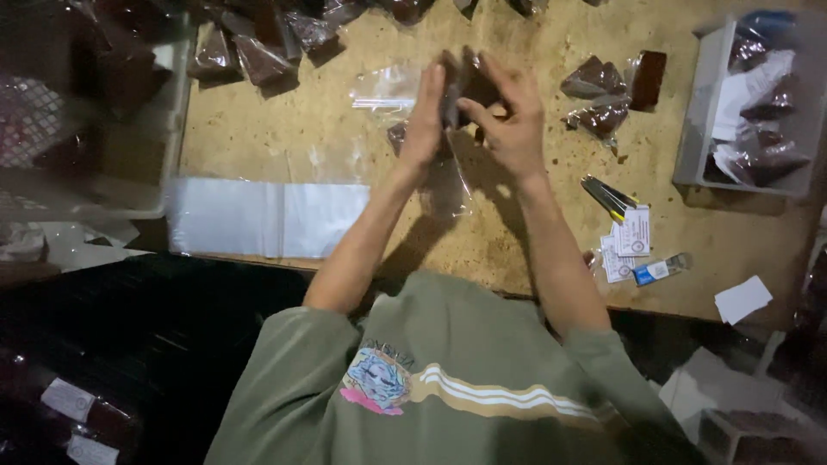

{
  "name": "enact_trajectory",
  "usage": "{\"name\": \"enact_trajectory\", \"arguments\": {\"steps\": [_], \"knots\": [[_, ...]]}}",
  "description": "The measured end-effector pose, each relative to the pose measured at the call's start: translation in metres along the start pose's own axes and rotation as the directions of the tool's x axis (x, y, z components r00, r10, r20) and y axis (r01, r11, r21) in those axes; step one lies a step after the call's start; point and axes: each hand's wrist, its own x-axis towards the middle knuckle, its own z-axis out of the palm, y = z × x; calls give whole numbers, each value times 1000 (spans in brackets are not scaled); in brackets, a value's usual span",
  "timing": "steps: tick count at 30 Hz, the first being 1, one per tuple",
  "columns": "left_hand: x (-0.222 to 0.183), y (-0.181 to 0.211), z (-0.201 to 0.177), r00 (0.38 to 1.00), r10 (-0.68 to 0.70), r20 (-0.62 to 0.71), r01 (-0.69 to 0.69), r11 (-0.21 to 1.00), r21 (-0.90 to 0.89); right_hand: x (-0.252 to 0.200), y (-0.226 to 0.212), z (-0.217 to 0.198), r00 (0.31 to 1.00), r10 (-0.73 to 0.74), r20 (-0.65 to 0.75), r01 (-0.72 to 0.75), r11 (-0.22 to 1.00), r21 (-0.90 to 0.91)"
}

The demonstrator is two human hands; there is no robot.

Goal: Packaging triangular food items into individual plastic bags and sealing them on a production table.

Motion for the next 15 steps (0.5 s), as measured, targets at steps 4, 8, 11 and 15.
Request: {"name": "enact_trajectory", "arguments": {"steps": [4, 8, 11, 15], "knots": [[-11, -13, 18, 969, 240, 56, -239, 971, -23, -12, 1, 8, 977, -207, 48, 213, 965, -154], [-11, -29, 17, 910, 398, 115, -409, 907, 98, -20, -35, -8, 975, -100, 200, 140, 971, -196], [-10, -40, 14, 865, 457, 208, -501, 805, 316, -18, -72, -41, 939, 130, 318, -98, 989, -115], [-50, -15, 11, 806, 459, 375, -549, 815, 183, -14, -88, -72, 834, 84, 545, -20, 992, -122]]}}
